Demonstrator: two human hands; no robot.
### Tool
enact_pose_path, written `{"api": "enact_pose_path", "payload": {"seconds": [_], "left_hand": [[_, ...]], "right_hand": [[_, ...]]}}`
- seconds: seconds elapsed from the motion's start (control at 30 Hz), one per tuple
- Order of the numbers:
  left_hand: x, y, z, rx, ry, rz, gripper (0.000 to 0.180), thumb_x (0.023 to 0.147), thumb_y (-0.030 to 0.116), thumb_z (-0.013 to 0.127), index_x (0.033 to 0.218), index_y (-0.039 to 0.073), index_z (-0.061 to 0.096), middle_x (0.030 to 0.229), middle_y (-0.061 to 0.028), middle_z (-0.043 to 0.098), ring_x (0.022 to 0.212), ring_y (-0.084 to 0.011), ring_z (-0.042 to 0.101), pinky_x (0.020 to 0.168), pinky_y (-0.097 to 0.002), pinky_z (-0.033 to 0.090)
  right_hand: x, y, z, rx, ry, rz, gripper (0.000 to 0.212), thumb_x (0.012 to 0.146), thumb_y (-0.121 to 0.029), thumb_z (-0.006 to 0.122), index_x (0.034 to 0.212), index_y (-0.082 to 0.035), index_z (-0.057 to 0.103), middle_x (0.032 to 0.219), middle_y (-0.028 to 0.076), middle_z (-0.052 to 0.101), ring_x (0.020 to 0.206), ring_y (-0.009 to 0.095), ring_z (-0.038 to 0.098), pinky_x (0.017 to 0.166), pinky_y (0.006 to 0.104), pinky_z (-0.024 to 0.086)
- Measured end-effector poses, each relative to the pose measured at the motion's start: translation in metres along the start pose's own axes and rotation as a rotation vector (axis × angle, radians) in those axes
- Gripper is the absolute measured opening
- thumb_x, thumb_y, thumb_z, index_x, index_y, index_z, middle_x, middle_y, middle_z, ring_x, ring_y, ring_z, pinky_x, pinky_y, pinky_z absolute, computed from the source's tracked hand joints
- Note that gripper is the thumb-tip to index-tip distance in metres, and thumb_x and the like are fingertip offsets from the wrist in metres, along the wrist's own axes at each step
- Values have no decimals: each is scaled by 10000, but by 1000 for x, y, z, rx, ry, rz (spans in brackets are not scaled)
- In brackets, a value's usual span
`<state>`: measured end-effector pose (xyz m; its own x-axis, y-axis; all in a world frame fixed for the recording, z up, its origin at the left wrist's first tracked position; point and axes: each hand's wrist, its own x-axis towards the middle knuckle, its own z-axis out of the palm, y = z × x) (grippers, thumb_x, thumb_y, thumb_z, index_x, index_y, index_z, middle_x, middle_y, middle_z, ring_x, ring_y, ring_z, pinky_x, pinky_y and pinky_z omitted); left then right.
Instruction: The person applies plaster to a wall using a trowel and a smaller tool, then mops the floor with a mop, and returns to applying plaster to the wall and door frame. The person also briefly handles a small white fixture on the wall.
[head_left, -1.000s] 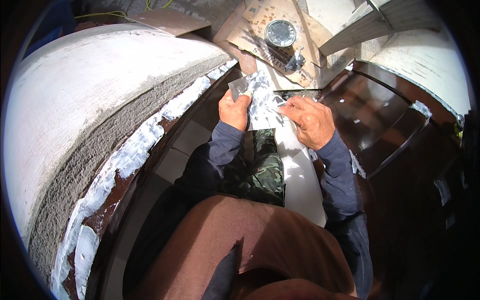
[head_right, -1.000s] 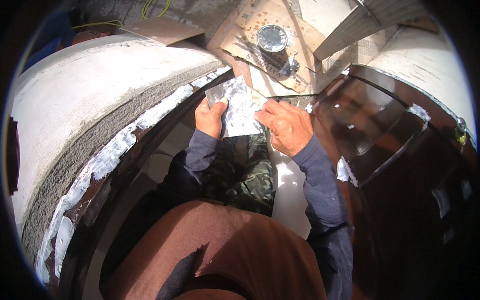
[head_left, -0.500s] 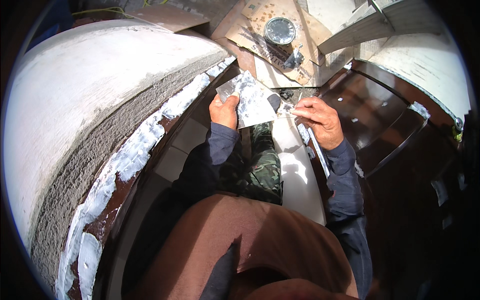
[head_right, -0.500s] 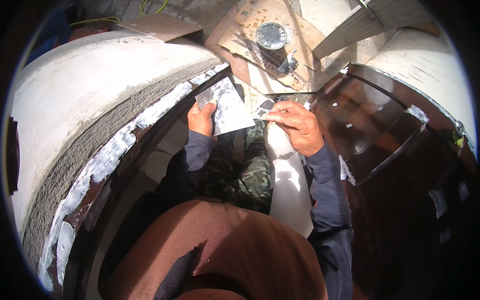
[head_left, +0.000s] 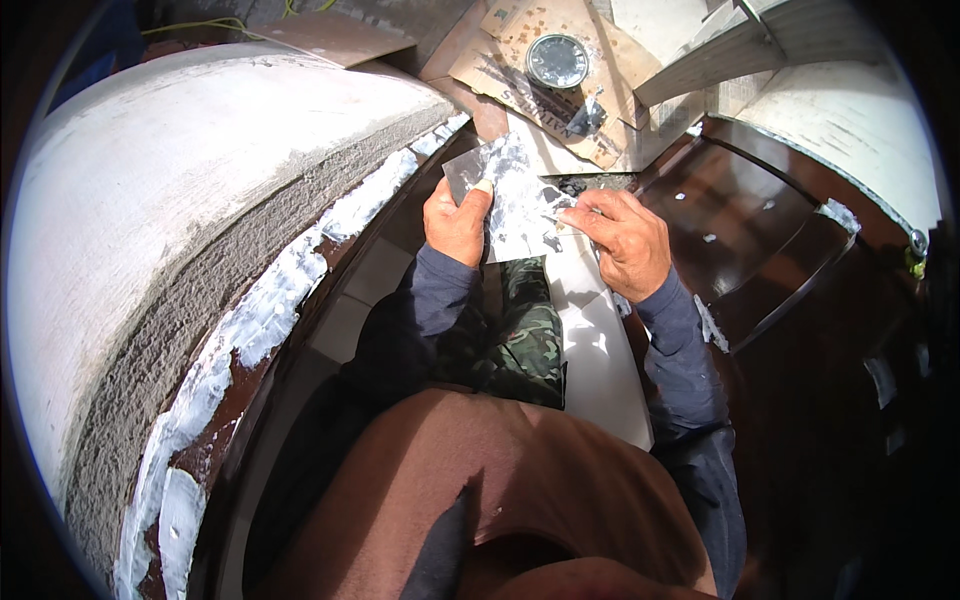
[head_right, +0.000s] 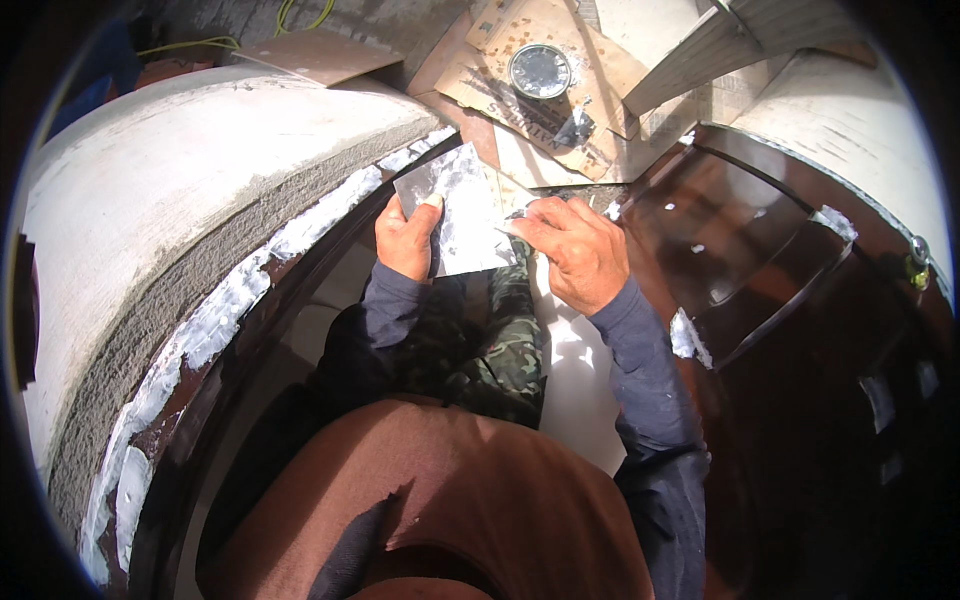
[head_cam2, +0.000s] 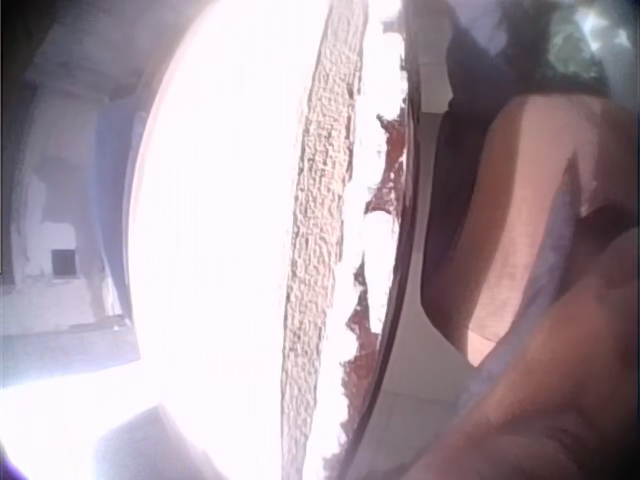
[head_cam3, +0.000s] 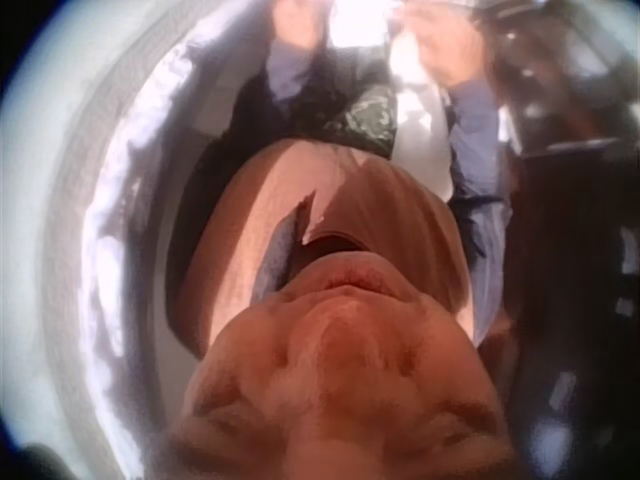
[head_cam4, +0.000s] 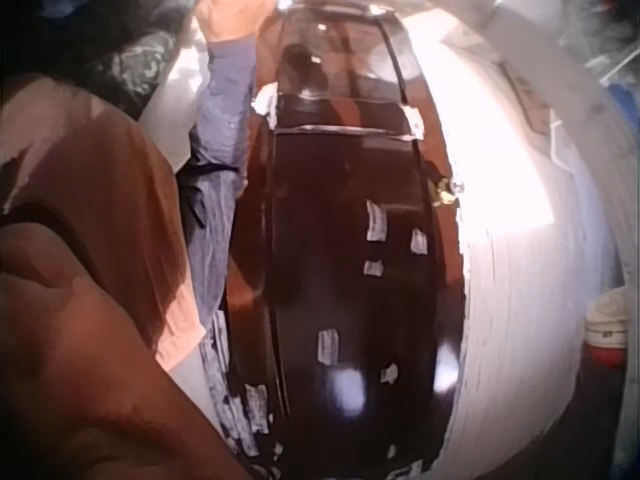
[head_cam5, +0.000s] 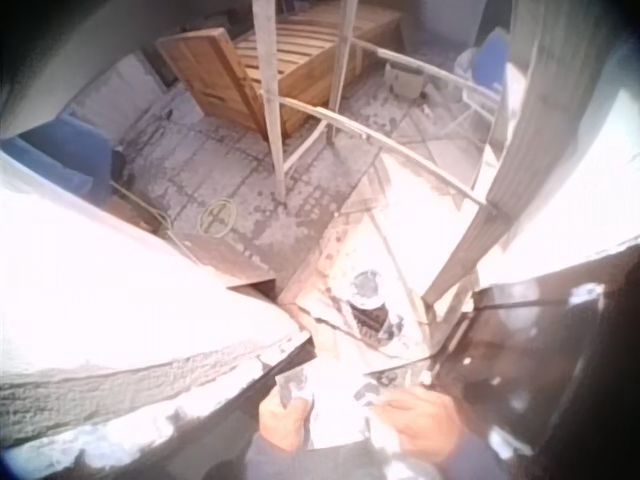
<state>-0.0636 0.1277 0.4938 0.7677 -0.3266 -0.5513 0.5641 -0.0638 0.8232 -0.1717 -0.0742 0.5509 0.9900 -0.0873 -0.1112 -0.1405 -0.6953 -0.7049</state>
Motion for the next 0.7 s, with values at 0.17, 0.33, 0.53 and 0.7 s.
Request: {"api": "enact_pose_path", "payload": {"seconds": [0.17,0.33,0.53,0.7], "left_hand": [[0,7,6,-11,83,-30,219,871,1,563,1081,-41,609,963,-58,658,811,-120,604,767,-262,481],[0,-4,-3,29,263,-48,165,875,23,562,1021,-31,618,913,-36,659,769,-102,582,711,-252,471],[-17,-35,-57,320,141,-242,468,832,118,601,1269,-24,510,1117,-121,612,1022,-206,582,942,-327,432],[-66,-92,-104,138,-22,-453,342,845,181,663,1139,13,615,984,-42,660,882,-126,608,811,-310,474]], "right_hand": [[11,-12,-1,6,-117,0,394,683,72,577,980,-144,720,928,39,648,824,261,619,668,354,518],[8,-4,-8,99,-238,-61,380,673,56,590,943,-171,733,916,-3,641,839,227,615,657,343,513],[39,-20,4,838,-28,74,276,812,74,596,1058,8,700,1046,117,629,994,232,603,862,307,473],[74,-65,62,907,-16,-18,253,859,-12,621,1104,-10,683,1096,146,656,1054,267,615,934,344,467]]}}
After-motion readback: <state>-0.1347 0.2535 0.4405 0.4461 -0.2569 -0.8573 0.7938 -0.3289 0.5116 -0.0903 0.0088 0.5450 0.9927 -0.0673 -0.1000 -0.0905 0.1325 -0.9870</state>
